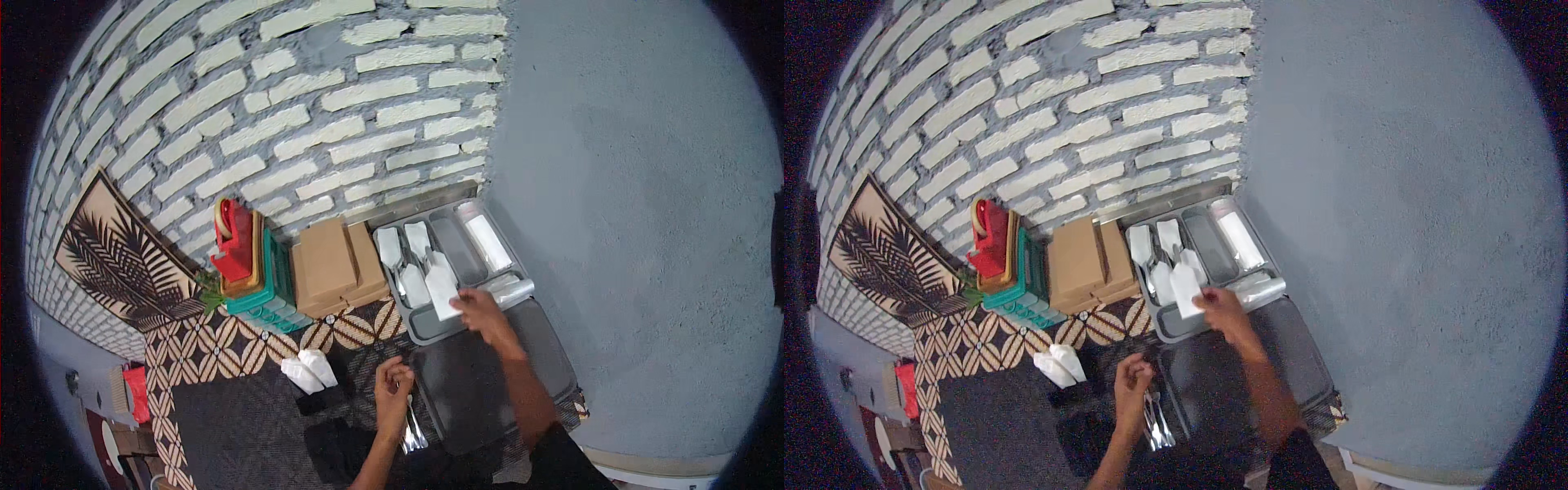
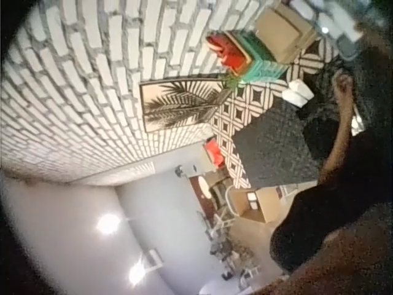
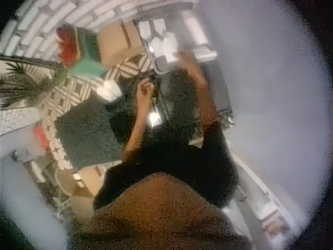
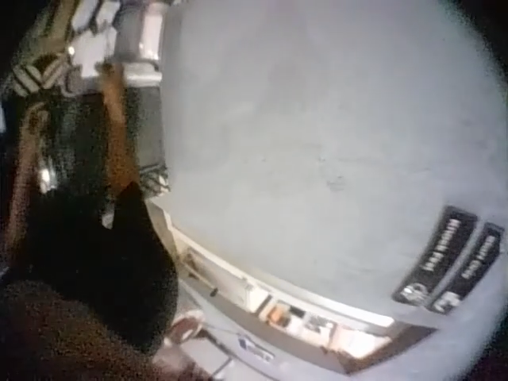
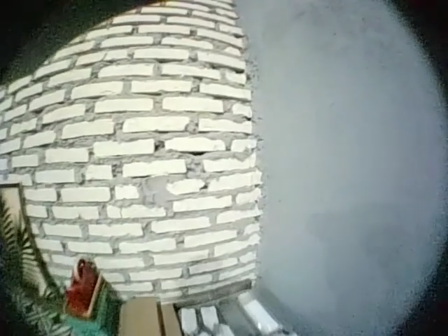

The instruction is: The recorder is wrapping forks in white napkins and placing them into a tray.

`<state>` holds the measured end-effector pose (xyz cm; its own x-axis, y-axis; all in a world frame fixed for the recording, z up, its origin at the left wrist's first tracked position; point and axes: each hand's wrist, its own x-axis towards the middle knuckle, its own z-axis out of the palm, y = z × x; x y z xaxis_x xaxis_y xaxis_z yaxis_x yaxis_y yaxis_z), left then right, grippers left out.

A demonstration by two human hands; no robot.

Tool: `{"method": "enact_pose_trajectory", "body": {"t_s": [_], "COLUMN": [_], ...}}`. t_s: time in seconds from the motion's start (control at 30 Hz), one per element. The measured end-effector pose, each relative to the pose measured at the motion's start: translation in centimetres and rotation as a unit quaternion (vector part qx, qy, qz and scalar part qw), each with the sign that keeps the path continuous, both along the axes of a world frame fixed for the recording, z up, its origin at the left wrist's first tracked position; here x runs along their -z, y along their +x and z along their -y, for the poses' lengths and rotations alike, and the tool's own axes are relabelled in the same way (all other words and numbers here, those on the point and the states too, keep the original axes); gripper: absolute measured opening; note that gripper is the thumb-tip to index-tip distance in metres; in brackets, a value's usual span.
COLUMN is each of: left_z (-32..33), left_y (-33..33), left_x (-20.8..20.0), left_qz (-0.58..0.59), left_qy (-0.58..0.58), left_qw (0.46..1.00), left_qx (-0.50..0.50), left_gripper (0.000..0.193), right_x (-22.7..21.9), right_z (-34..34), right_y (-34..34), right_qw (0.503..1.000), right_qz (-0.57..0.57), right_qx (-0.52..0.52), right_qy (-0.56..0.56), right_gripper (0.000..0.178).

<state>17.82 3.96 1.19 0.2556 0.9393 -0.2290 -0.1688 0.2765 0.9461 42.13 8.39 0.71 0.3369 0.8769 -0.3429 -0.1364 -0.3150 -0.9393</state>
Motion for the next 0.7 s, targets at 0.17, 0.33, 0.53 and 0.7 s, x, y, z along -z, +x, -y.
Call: {"method": "enact_pose_trajectory", "body": {"t_s": [0.17,0.33,0.53,0.7], "left_z": [0.2,0.1,-0.4,-0.5], "left_y": [-1.0,-2.3,-2.6,-3.2], "left_x": [1.9,2.5,2.7,3.1], "left_qz": [0.010,0.028,0.017,0.028], "left_qy": [-0.039,-0.050,-0.057,-0.072], "left_qw": [0.997,0.991,0.990,0.987], "left_qx": [-0.060,-0.122,-0.126,-0.141], "left_gripper": [0.036,0.035,0.034,0.033], "right_x": [5.4,7.6,8.7,7.8], "right_z": [-6.5,-9.3,-9.9,-9.1], "right_y": [5.7,5.8,4.2,2.0], "right_qw": [1.000,0.997,0.945,0.880], "right_qz": [-0.014,0.043,0.326,0.470], "right_qx": [0.003,0.007,0.025,0.048], "right_qy": [-0.026,-0.070,-0.019,0.055], "right_gripper": [0.027,0.024,0.025,0.025]}}
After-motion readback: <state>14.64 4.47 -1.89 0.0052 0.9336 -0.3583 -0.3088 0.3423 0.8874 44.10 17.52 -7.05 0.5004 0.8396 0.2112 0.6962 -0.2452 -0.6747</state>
